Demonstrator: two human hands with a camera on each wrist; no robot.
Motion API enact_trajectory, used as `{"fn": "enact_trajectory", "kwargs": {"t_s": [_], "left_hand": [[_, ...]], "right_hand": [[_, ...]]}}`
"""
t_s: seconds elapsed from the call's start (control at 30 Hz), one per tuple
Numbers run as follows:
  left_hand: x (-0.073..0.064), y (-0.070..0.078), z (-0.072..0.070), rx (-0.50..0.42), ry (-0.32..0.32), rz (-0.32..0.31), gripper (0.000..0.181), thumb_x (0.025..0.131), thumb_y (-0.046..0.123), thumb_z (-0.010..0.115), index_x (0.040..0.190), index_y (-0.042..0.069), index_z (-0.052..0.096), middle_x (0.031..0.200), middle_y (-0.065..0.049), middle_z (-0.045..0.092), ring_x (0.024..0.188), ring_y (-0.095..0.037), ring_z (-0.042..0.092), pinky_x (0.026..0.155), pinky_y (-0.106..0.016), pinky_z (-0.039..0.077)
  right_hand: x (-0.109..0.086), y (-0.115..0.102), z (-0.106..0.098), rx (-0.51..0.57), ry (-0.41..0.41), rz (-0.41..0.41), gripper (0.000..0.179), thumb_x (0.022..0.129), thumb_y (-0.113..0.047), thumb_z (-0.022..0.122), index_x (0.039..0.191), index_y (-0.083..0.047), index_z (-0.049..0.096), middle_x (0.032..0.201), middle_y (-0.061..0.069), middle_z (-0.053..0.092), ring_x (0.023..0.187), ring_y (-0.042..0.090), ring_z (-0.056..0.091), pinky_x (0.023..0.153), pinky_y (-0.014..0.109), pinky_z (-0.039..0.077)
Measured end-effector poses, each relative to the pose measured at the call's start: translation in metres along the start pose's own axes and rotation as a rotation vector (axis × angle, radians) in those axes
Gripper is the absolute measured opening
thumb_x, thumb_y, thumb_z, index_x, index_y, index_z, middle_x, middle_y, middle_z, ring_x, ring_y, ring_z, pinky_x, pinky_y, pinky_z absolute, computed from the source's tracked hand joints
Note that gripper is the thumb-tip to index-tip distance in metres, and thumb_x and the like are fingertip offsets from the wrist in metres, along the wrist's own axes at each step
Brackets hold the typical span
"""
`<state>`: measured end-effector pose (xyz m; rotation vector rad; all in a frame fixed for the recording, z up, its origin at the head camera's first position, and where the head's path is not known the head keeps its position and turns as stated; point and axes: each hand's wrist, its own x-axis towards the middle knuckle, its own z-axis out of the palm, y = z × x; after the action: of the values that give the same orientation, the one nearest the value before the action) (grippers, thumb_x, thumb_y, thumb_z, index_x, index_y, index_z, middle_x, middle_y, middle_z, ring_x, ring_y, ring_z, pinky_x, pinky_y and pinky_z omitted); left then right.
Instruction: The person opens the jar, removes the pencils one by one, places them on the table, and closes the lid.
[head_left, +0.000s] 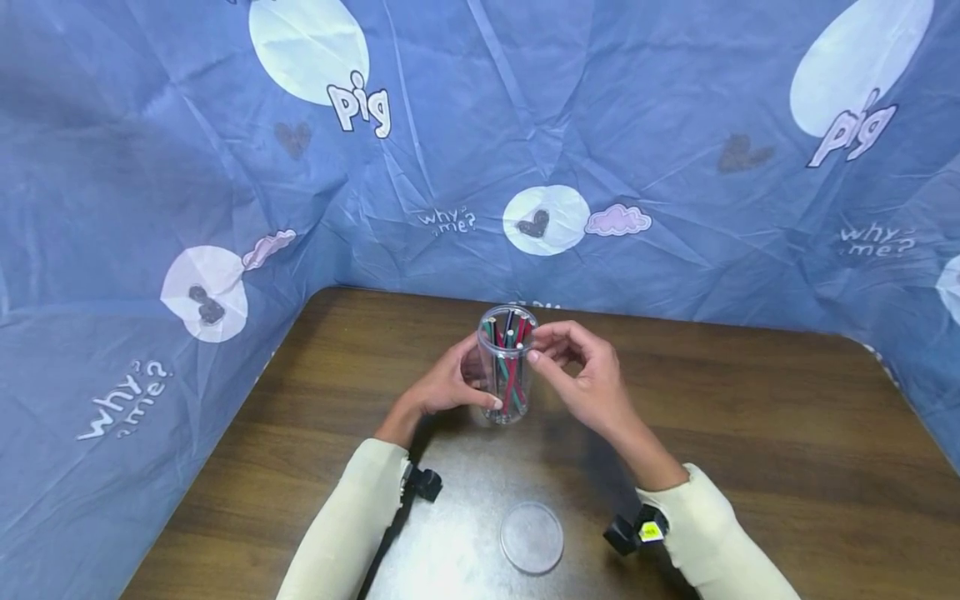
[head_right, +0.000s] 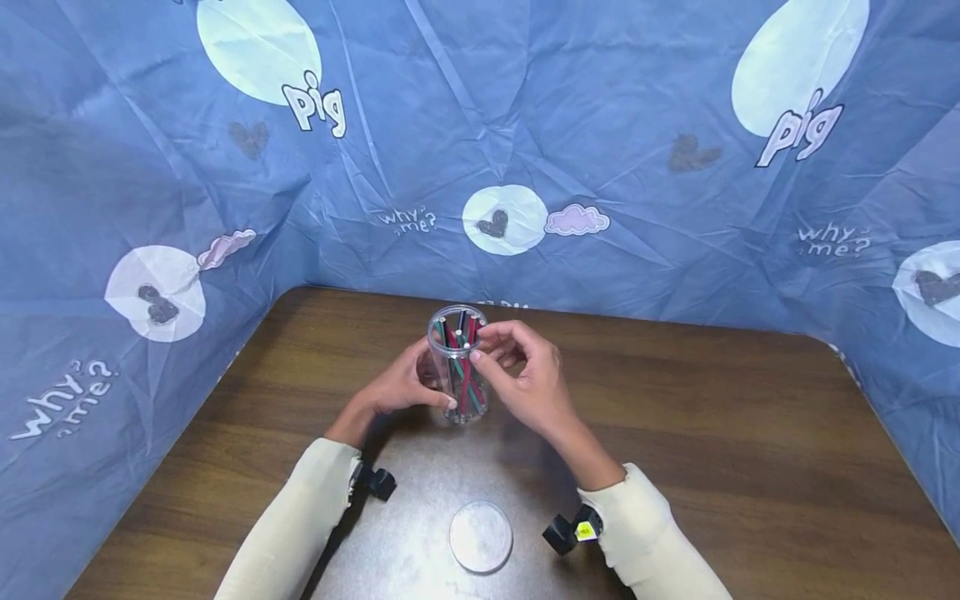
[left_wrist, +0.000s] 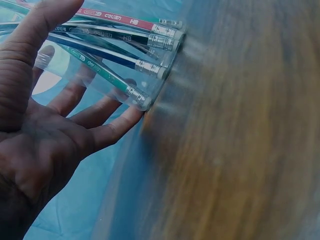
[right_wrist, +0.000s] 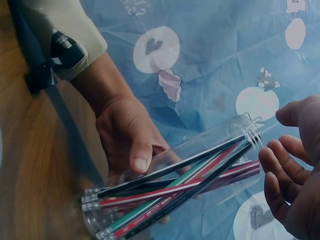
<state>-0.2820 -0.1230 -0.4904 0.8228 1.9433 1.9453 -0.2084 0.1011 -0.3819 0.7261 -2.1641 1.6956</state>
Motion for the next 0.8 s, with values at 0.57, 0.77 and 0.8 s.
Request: {"fn": "enact_trajectory", "kwargs": {"t_s": [0.57,0.77,0.8], "left_hand": [[-0.001,0.000,0.001,0.005,0.002,0.009,0.100,0.065,-0.019,0.080,0.150,0.004,0.035,0.123,-0.026,0.063,0.114,-0.039,0.061,0.097,-0.044,0.053],[0.000,-0.001,0.000,0.016,-0.007,0.026,0.099,0.065,-0.018,0.081,0.150,0.003,0.035,0.122,-0.027,0.063,0.113,-0.043,0.061,0.097,-0.045,0.053],[0.000,-0.001,0.000,0.019,-0.009,0.030,0.098,0.065,-0.018,0.081,0.149,0.003,0.035,0.122,-0.027,0.063,0.113,-0.043,0.061,0.097,-0.045,0.053]], "right_hand": [[0.020,0.008,0.010,-0.269,0.082,0.005,0.012,0.085,-0.014,0.077,0.093,-0.007,0.073,0.079,0.000,0.064,0.066,0.012,0.058,0.059,0.020,0.050],[0.029,-0.001,0.011,-0.420,0.027,0.048,0.013,0.082,-0.021,0.077,0.087,-0.010,0.073,0.075,-0.001,0.061,0.063,0.012,0.055,0.058,0.027,0.045],[0.031,-0.002,0.011,-0.441,0.013,0.056,0.013,0.081,-0.022,0.077,0.086,-0.010,0.073,0.075,-0.001,0.061,0.063,0.012,0.055,0.059,0.028,0.045]]}}
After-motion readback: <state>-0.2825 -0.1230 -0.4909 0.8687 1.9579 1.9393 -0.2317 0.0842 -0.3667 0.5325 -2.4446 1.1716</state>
